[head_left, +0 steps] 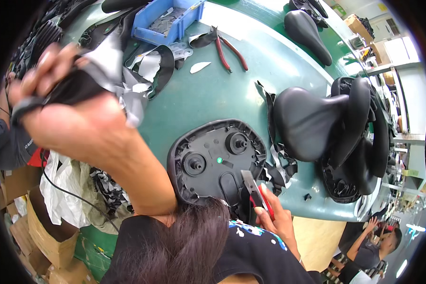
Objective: The person uses a red utility knife to trim excess fabric and foam from the underside of black bicycle seats. They repeatedly cut along the edges, peel away loose material, and place the finished seats on the green workbench. The person also briefly handles a metal tool from a blue bin before resuming trimming.
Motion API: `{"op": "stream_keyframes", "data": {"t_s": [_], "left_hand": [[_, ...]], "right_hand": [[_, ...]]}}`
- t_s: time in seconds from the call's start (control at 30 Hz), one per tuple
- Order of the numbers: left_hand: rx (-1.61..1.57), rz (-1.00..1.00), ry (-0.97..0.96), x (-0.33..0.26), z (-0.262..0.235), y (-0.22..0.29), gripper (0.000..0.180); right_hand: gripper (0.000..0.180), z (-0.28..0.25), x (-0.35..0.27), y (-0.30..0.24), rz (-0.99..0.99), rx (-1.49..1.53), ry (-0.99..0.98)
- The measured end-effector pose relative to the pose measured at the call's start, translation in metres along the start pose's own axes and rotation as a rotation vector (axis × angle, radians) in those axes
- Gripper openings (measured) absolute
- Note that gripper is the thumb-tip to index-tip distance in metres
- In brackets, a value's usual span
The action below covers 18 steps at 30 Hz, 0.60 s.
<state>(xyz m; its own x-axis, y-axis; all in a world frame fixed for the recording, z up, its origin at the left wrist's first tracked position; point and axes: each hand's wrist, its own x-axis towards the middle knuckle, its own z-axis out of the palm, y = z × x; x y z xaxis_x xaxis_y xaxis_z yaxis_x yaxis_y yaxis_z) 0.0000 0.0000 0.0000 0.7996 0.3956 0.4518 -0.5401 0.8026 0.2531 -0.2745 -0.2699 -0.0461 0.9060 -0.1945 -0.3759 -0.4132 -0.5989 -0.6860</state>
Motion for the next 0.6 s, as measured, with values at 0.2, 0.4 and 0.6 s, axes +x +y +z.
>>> {"op": "stream_keyframes", "data": {"t_s": [0.2, 0.4, 0.6], "left_hand": [[2.079, -0.048, -1.076, -0.067, -0.031, -0.028, 0.049], [0.968, -1.251, -0.846, -0.076, -0.044, -0.05, 0.049], [0.603, -0.902, 0.005, 0.001, -0.031, -0.155, 0.037]], "right_hand": [[0.096, 0.01, 0.052, -0.002, -0.17, 0.262, 0.171], [0.076, -0.043, 0.125, -0.035, -0.396, 0.281, 0.236], [0.029, -0.169, 0.255, -0.111, -0.687, 0.677, 0.818]]}}
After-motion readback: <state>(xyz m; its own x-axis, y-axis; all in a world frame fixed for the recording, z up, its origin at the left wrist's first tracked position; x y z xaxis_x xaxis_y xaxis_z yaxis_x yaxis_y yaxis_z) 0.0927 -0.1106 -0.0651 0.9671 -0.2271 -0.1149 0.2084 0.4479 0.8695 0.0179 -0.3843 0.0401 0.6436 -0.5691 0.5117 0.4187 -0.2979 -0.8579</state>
